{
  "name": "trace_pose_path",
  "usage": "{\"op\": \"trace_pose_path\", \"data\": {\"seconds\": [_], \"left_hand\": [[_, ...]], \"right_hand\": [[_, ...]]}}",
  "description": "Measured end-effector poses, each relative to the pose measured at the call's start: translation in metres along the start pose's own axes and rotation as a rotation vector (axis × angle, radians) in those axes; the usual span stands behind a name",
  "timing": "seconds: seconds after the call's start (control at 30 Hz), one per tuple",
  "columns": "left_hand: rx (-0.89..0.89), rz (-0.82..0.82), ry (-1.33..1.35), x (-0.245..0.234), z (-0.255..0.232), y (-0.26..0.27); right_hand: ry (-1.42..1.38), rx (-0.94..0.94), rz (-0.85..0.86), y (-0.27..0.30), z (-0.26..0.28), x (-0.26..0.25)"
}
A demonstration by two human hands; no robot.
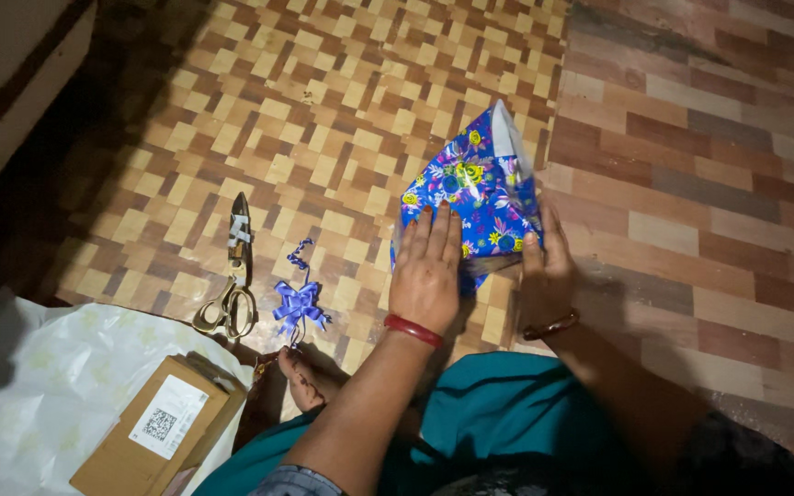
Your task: The person wraps a rectangular box with blue floral wrapping paper. They fold the paper around the box, crease the edges, and secure the folds with tape. The person smooths the paper and adjusts the corners to complete the wrapping.
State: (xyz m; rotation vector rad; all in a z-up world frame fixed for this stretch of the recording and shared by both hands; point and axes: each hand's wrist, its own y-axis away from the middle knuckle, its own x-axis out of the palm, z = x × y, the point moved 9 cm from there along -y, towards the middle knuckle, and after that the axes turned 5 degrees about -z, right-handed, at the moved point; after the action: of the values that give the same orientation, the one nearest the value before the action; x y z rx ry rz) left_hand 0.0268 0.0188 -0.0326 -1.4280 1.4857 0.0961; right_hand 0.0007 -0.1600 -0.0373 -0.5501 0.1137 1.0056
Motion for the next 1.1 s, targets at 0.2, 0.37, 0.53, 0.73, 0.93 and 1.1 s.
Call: {"op": "trace_pose_path", "data": {"seconds": [0.2, 0.37, 0.53, 0.73, 0.93, 1.1], "left_hand": [[0.013, 0.014, -0.011, -0.004, -0.003, -0.003], [0.011, 0.019, -0.002, -0.003, -0.003, -0.003], [0.004, 0.017, -0.009, -0.003, -0.003, -0.003], [-0.004, 0.047, -0.025, -0.001, -0.003, -0.002], [0.0, 0.049, -0.041, 0.0, -0.003, -0.002], [-0.008, 0.051, -0.009, 0.0, -0.002, -0.003]], "right_hand": [[0.175, -0.161, 0.01, 0.0, 0.003, 0.004], [0.273, -0.224, 0.012, 0.003, 0.002, 0.005], [0.476, -0.364, 0.058, 0.004, 0.008, 0.014], [0.623, -0.416, 0.121, 0.005, 0.012, 0.019], [0.748, -0.473, 0.158, 0.01, 0.028, 0.026], [0.723, -0.535, 0.17, 0.015, 0.041, 0.039]]}}
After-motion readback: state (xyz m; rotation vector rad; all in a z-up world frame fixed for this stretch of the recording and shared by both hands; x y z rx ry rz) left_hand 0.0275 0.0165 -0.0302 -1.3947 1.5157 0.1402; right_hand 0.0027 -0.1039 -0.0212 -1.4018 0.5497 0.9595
